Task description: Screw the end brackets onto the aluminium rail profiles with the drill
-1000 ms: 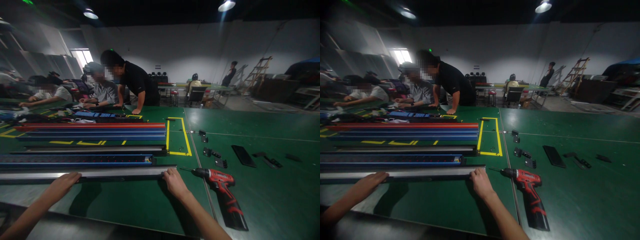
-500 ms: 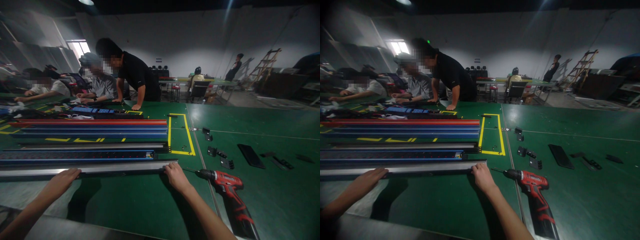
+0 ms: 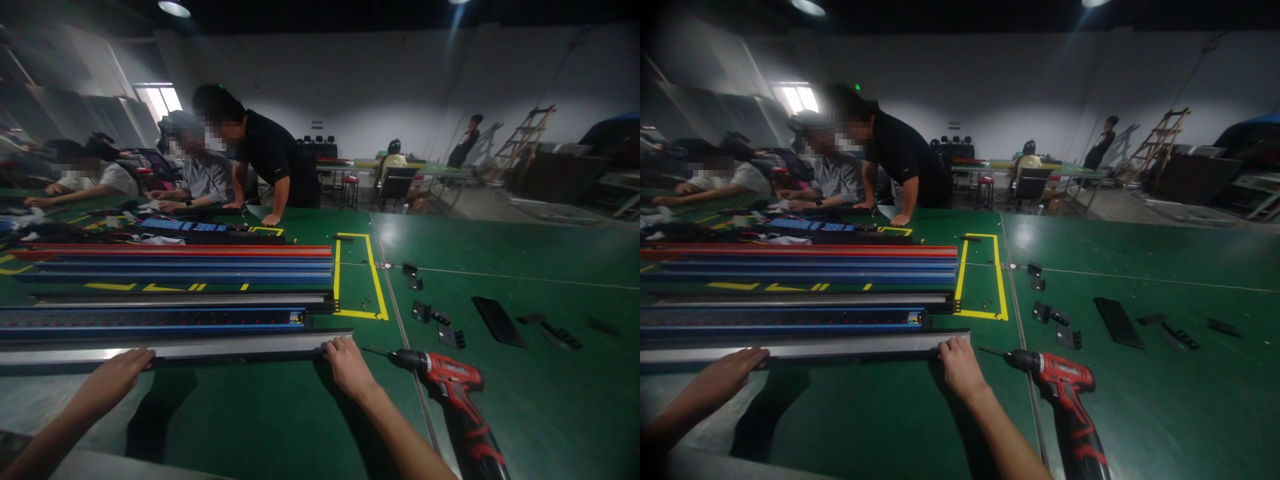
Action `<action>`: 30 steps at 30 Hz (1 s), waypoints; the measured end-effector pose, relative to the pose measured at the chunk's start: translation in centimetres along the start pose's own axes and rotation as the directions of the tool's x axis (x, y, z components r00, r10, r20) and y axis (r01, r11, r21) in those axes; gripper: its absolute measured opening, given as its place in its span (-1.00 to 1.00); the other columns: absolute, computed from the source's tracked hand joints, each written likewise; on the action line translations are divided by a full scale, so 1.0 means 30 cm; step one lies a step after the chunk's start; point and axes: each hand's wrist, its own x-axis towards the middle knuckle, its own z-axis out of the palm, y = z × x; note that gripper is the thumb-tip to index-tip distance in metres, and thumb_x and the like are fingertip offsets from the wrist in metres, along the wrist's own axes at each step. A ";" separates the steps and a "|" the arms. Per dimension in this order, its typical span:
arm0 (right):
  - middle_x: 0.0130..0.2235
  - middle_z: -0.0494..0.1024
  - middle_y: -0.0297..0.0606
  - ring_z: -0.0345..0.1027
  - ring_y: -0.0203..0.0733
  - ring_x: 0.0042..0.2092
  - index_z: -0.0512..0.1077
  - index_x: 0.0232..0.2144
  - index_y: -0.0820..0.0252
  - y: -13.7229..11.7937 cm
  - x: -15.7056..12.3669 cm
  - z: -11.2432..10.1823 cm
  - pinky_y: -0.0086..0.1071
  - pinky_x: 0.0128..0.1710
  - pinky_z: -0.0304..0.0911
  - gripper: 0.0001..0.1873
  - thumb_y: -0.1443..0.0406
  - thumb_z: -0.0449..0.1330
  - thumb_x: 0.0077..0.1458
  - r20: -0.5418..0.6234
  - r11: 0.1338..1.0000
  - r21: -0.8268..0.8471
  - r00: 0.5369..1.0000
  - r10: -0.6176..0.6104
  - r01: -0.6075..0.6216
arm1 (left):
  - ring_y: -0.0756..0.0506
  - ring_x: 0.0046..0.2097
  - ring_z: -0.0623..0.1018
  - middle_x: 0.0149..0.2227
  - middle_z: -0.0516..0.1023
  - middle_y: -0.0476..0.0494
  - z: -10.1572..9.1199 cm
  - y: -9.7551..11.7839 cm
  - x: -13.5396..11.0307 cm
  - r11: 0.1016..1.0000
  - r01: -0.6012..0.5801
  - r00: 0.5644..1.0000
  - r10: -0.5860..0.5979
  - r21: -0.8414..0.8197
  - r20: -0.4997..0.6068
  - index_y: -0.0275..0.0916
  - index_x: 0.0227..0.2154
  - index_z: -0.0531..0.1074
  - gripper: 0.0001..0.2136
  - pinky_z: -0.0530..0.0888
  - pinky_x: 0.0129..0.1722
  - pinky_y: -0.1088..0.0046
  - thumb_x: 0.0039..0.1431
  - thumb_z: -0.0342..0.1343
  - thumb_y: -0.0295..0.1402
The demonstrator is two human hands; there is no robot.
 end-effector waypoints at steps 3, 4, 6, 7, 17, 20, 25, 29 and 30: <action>-0.11 0.59 -0.11 0.42 -0.01 -0.04 0.52 -0.11 0.22 -0.031 -0.008 0.010 -0.22 0.00 0.20 -0.81 0.40 0.10 0.37 0.006 1.000 0.003 1.000 -0.022 0.022 | -0.33 0.21 0.56 0.12 0.63 -0.30 0.031 -0.036 -0.009 0.995 0.020 0.996 -0.029 0.103 0.085 -0.26 0.01 0.62 -0.44 0.42 0.29 0.15 -0.14 0.05 -0.46; -0.11 0.59 -0.11 0.42 -0.01 -0.04 0.52 -0.11 0.22 -0.045 -0.009 0.015 -0.23 0.00 0.21 -0.81 0.40 0.11 0.37 0.007 1.000 0.004 1.000 -0.028 0.028 | -0.32 0.23 0.55 0.15 0.60 -0.31 0.035 -0.045 -0.015 0.991 0.029 0.995 -0.041 0.127 0.096 -0.27 0.02 0.61 -0.43 0.41 0.30 0.17 -0.13 0.05 -0.48; -0.11 0.59 -0.11 0.43 -0.01 -0.04 0.52 -0.11 0.22 -0.074 -0.009 0.021 -0.23 0.00 0.21 -0.81 0.41 0.11 0.36 0.009 0.999 0.003 0.999 -0.034 0.034 | -0.31 0.23 0.55 0.16 0.60 -0.31 0.033 -0.056 -0.030 0.990 0.042 0.995 -0.053 0.137 0.082 -0.27 0.03 0.61 -0.45 0.40 0.30 0.17 -0.09 0.04 -0.50; -0.11 0.59 -0.10 0.43 0.00 -0.03 0.52 -0.11 0.23 -0.087 -0.010 0.022 -0.21 0.00 0.21 -0.81 0.41 0.10 0.36 0.010 1.000 0.000 0.999 -0.031 0.031 | -0.30 0.22 0.56 0.14 0.62 -0.30 0.027 -0.055 -0.038 0.992 0.040 0.997 -0.048 0.123 0.065 -0.26 0.02 0.61 -0.47 0.41 0.29 0.16 -0.05 0.03 -0.50; -0.02 0.55 -0.02 0.38 0.07 0.04 0.46 -0.04 0.27 -0.103 -0.030 0.008 -0.13 0.10 0.26 -0.79 0.34 0.12 0.33 -0.053 0.991 0.134 0.998 -0.020 0.027 | -0.40 0.11 0.56 0.04 0.61 -0.47 -0.127 0.245 -0.019 0.962 -0.267 0.917 0.270 0.053 -0.294 -0.39 0.02 0.59 -0.55 0.44 0.19 0.00 0.32 -0.09 -0.26; 0.05 0.51 -0.04 0.36 0.03 0.08 0.40 0.05 0.23 -0.097 -0.059 0.000 -0.14 0.14 0.27 -0.72 0.32 0.16 0.31 -0.163 0.960 0.275 0.987 -0.010 0.055 | -0.33 0.04 0.58 -0.02 0.64 -0.37 -0.162 0.448 0.023 0.909 -0.415 0.813 0.383 0.026 -0.439 -0.28 -0.02 0.60 -0.63 0.48 0.12 0.02 0.37 -0.05 -0.25; 0.05 0.51 -0.07 0.37 0.05 0.04 0.38 0.08 0.16 -0.016 -0.153 -0.047 -0.07 0.09 0.31 -0.71 0.24 0.16 0.35 -0.309 0.946 0.318 0.950 0.038 0.065 | -0.25 0.01 0.58 -0.03 0.63 -0.29 -0.205 0.821 0.098 0.801 -0.596 0.621 0.503 0.055 -0.601 -0.27 0.02 0.53 -0.71 0.49 0.07 0.12 0.43 0.02 -0.24; -0.07 0.55 -0.09 0.40 0.05 -0.02 0.44 -0.05 0.13 0.200 -0.204 -0.112 -0.09 0.04 0.32 -0.81 0.25 0.08 0.38 -0.386 0.948 0.286 0.889 0.246 -0.138 | -0.24 -0.05 0.57 -0.10 0.62 -0.25 -0.208 1.028 0.120 0.753 -0.658 0.602 0.516 -0.013 -0.609 -0.27 -0.01 0.50 -0.72 0.47 0.00 0.16 0.44 0.06 -0.19; -0.09 0.56 -0.09 0.42 0.04 -0.03 0.45 -0.08 0.14 0.266 -0.206 -0.130 -0.11 0.02 0.33 -0.82 0.28 0.08 0.37 -0.387 0.937 0.287 0.871 0.302 -0.197 | -0.22 -0.09 0.57 -0.13 0.61 -0.23 -0.203 1.058 0.120 0.753 -0.658 0.613 0.507 -0.035 -0.605 -0.25 -0.04 0.50 -0.75 0.47 -0.05 0.20 0.44 0.07 -0.19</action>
